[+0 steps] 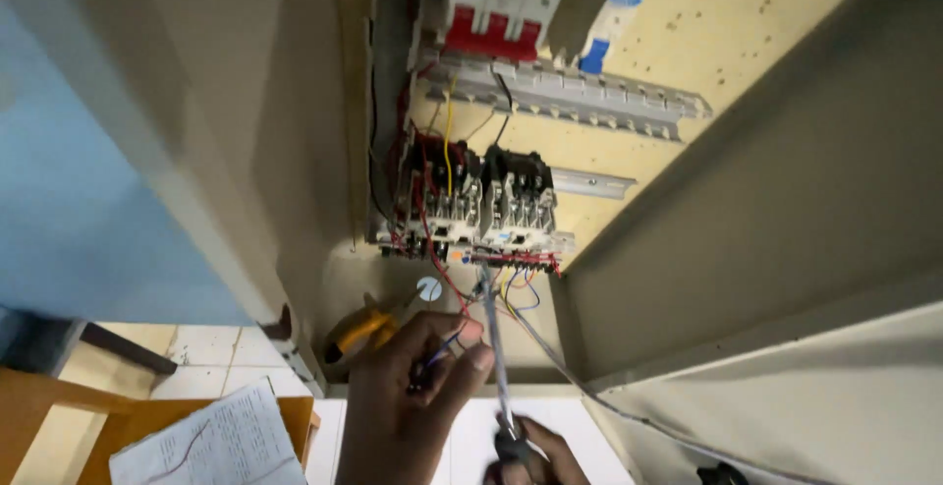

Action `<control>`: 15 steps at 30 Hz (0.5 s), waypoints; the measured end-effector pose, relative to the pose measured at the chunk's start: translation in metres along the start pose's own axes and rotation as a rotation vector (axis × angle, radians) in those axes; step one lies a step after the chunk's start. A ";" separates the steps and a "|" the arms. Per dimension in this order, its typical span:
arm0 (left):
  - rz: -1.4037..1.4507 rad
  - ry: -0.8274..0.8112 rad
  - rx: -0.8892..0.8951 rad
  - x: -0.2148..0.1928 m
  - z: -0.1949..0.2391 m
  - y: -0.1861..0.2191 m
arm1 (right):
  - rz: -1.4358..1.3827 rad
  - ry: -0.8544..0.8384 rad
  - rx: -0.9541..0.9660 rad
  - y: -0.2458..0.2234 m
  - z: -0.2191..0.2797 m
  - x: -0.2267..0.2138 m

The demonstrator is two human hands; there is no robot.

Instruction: The person uses a screwdriver to connect and tighten wires inside an open electrical panel. They strip wire ends with pliers and secure them to terminal blocks and circuit breakers.

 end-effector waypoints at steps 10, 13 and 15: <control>0.312 0.019 -0.051 0.001 -0.038 -0.020 | 0.535 -0.341 -0.671 -0.081 0.054 0.126; 0.516 0.028 -0.130 0.009 -0.044 -0.057 | 0.169 -0.301 -0.265 -0.010 -0.046 0.097; 0.588 0.031 -0.232 0.010 -0.044 -0.069 | -0.273 -0.182 0.087 0.022 -0.044 0.094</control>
Point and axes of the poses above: each hand's wrist, its own z-axis away from the middle knuckle, its own x-axis out of the palm, y = z × x, the point moved 7 cm from there along -z, towards the middle knuckle, and after that the axes turned 6 degrees about -y, right-handed, at the moved point
